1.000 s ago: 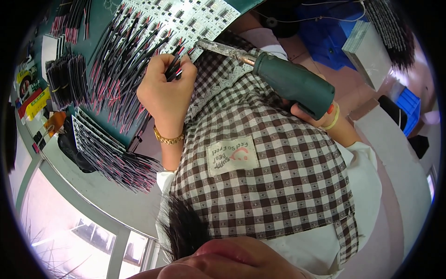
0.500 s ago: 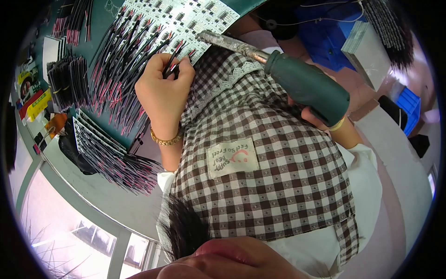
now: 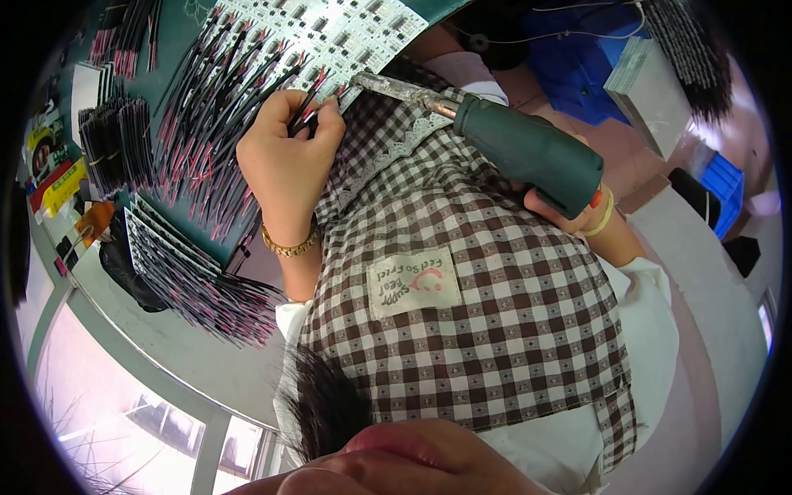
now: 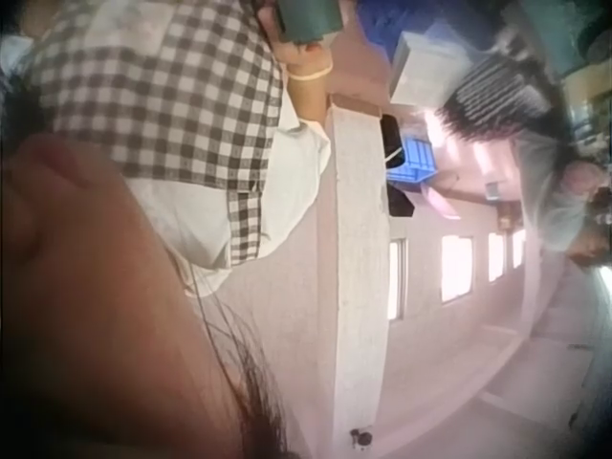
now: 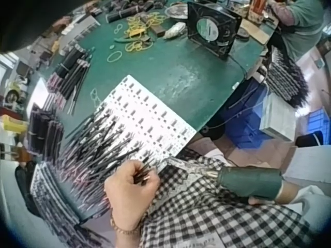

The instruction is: Using a heat tool to assemble or shrink tubing on wiring harnesses at a factory workbench.

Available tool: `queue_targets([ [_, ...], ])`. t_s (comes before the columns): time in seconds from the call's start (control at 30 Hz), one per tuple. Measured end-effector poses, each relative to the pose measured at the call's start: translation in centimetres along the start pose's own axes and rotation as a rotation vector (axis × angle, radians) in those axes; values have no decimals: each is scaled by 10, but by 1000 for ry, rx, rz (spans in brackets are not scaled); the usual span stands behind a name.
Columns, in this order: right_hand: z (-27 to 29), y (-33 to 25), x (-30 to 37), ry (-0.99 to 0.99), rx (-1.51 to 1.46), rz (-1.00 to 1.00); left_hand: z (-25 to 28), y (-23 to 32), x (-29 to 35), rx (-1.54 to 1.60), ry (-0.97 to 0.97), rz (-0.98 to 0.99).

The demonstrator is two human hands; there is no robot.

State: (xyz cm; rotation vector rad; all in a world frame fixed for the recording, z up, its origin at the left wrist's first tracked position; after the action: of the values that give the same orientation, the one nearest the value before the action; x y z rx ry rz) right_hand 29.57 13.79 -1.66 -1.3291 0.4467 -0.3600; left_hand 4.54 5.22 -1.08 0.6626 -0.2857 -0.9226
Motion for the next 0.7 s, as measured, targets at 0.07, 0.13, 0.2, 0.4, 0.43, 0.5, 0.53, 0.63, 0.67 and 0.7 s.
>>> queue_targets([
  [0.07, -3, 18, 18, -56, -140, -169, 1, -2, 1, -24, 1, 7],
  [0.13, -9, 33, 25, -104, -274, -342, 1, -2, 1, -28, -3, 4],
  [0.2, -1, 3, 2, 2, -57, -26, 0, -1, 0, -31, -6, 2],
  [0.4, -4, 6, -2, -41, -211, -153, 3, 2, -3, 16, -51, -9],
  [0.43, -5, 6, -2, -42, -209, -153, 2, 2, -3, -8, -74, -7],
  [0.5, -6, 4, -2, -33, -259, -148, 0, 3, -4, -31, -95, -7],
  [0.53, -9, 1, -2, -35, -260, -148, -1, 1, -5, 18, -117, 30],
  [0.63, -2, 15, 7, 189, -203, -450, -5, -4, -6, 134, -157, 75],
  [0.67, -2, 14, 8, 200, -200, -487, -6, -5, -7, 201, -175, 82],
  [0.7, -2, 15, 9, 210, -198, -525, -5, -7, -8, 200, -175, 83],
])
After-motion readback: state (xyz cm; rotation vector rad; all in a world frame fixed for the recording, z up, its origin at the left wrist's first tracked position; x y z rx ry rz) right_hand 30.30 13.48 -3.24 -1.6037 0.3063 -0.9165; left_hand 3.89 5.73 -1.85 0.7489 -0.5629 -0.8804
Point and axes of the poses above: each hand's wrist, its own x-axis away from the middle knuckle, its own z-axis out of the back of the hand, y = z × x, the point moved 9 cm from there along -x, towards the middle knuckle, and after that the axes turned 2 degrees about x, right-handed, at the moved point
